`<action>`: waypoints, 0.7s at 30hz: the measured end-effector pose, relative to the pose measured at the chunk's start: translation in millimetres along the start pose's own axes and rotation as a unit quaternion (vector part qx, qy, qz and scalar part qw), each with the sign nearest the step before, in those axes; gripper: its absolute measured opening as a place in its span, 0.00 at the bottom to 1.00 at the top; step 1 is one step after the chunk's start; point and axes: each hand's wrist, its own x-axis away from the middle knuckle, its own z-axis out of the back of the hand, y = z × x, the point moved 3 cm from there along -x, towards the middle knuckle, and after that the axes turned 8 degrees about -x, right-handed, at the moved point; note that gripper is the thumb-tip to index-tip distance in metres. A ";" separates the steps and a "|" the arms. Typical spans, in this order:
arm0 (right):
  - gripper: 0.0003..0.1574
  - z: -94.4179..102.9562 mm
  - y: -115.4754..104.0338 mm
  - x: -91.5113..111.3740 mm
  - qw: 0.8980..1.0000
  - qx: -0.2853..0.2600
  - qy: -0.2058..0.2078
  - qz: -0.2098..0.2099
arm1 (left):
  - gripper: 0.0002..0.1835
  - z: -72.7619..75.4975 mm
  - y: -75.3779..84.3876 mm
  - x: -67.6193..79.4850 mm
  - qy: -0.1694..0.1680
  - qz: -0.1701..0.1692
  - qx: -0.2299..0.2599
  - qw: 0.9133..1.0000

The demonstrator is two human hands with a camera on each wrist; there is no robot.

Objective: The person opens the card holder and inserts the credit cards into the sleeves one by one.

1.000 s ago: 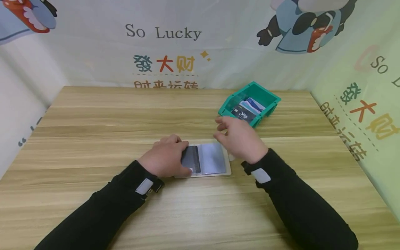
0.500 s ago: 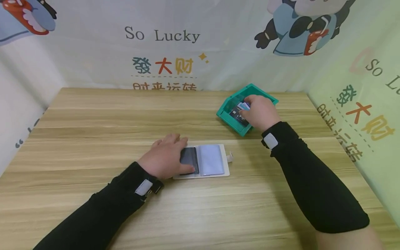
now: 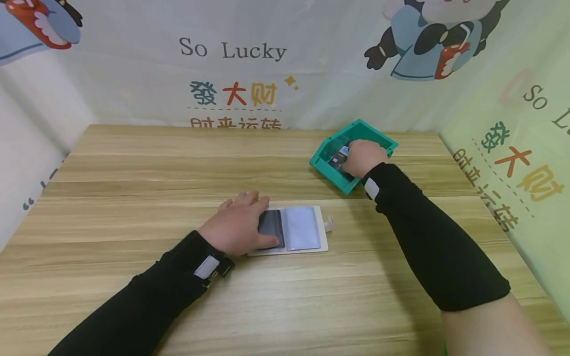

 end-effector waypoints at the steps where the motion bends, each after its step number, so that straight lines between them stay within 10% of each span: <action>1: 0.14 -1.4 0.0 -1.6 1.000 0.003 0.000 -0.006 | 0.51 0.0 0.1 0.0 0.000 -0.001 -0.001 1.000; 21: 0.13 -10.1 -7.7 -4.2 0.997 0.054 -0.026 -0.038 | 0.51 -2.4 0.2 -0.6 -0.002 -0.003 -0.004 1.000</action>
